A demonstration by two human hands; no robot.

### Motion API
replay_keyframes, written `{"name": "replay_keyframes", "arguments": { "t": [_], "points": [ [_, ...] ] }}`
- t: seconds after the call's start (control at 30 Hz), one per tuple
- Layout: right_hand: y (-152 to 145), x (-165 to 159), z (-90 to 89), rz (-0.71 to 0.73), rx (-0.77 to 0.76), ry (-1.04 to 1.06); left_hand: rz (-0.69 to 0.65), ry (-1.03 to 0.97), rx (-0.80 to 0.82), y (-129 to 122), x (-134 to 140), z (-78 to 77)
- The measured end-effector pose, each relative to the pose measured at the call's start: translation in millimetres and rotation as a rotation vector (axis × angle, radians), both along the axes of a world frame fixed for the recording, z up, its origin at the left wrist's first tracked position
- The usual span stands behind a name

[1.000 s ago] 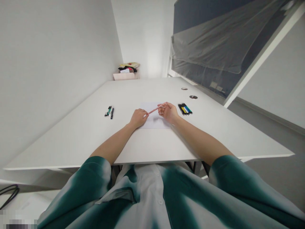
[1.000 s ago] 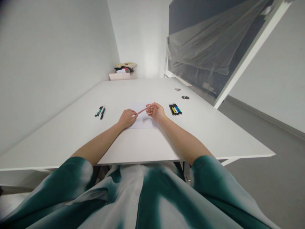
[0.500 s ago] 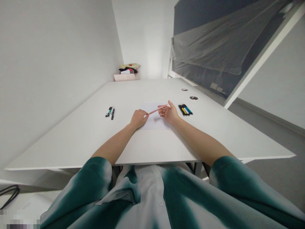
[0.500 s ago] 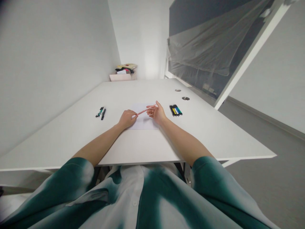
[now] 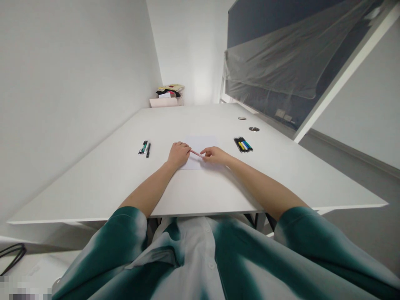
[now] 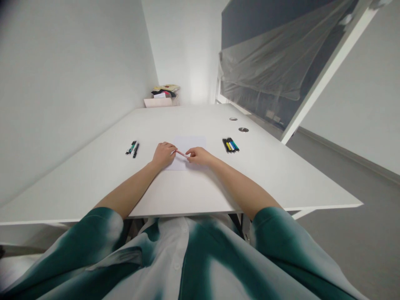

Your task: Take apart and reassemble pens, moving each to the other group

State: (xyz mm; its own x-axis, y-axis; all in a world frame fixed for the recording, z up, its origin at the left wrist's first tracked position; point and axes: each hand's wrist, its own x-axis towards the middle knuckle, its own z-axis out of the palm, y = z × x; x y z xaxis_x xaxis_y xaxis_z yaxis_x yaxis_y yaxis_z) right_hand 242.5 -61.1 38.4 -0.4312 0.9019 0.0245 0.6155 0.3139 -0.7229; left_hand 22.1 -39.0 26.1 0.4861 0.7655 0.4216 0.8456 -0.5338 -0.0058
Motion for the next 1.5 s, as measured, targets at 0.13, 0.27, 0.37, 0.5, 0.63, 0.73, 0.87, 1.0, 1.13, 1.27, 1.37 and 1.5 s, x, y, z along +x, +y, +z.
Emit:
{"name": "replay_keyframes", "arguments": {
  "t": [0.13,0.27,0.37,0.5,0.63,0.73,0.87,1.0,1.13,1.27,1.37,1.5],
  "points": [
    [-8.4,-3.9,4.4,0.078,0.015,-0.104,-0.043,-0.003,-0.012,-0.2,2.9,-1.0],
    [-6.0,-4.0,2.5,0.099,0.087,-0.177,-0.006,-0.037,-0.030,-0.6,3.6,-3.1],
    [2.0,6.0,0.7,-0.029,0.183,-0.308,0.054,-0.045,-0.069,1.3,1.5,-6.4],
    [14.7,37.6,-0.4,-0.353,0.279,-0.460,0.105,-0.022,-0.145,5.2,-1.8,-11.2],
    [24.2,69.9,-3.7,-0.615,0.229,-0.531,0.115,-0.017,-0.161,7.1,-2.8,-13.6],
    [29.4,81.9,-8.5,-0.727,0.233,-0.562,0.102,-0.011,-0.148,7.5,-2.5,-14.5],
    [34.2,86.3,-14.4,-0.788,0.253,-0.590,0.101,-0.015,-0.139,7.8,-2.2,-14.8],
    [37.2,89.5,-17.5,-0.803,0.255,-0.594,0.098,-0.010,-0.136,7.6,-2.1,-14.4],
    [39.4,93.4,-19.3,-0.826,0.253,-0.578,0.082,0.002,-0.161,6.7,-2.1,-13.7],
    [41.7,97.1,-21.3,-0.837,0.253,-0.550,0.080,-0.002,-0.173,5.5,-1.7,-12.9],
    [43.3,99.7,-23.4,-0.842,0.260,-0.515,0.084,0.002,-0.186,5.0,-1.4,-12.4],
    [44.1,101.4,-26.4,-0.851,0.275,-0.478,0.085,0.011,-0.228,5.1,-1.8,-12.1]
  ]
}}
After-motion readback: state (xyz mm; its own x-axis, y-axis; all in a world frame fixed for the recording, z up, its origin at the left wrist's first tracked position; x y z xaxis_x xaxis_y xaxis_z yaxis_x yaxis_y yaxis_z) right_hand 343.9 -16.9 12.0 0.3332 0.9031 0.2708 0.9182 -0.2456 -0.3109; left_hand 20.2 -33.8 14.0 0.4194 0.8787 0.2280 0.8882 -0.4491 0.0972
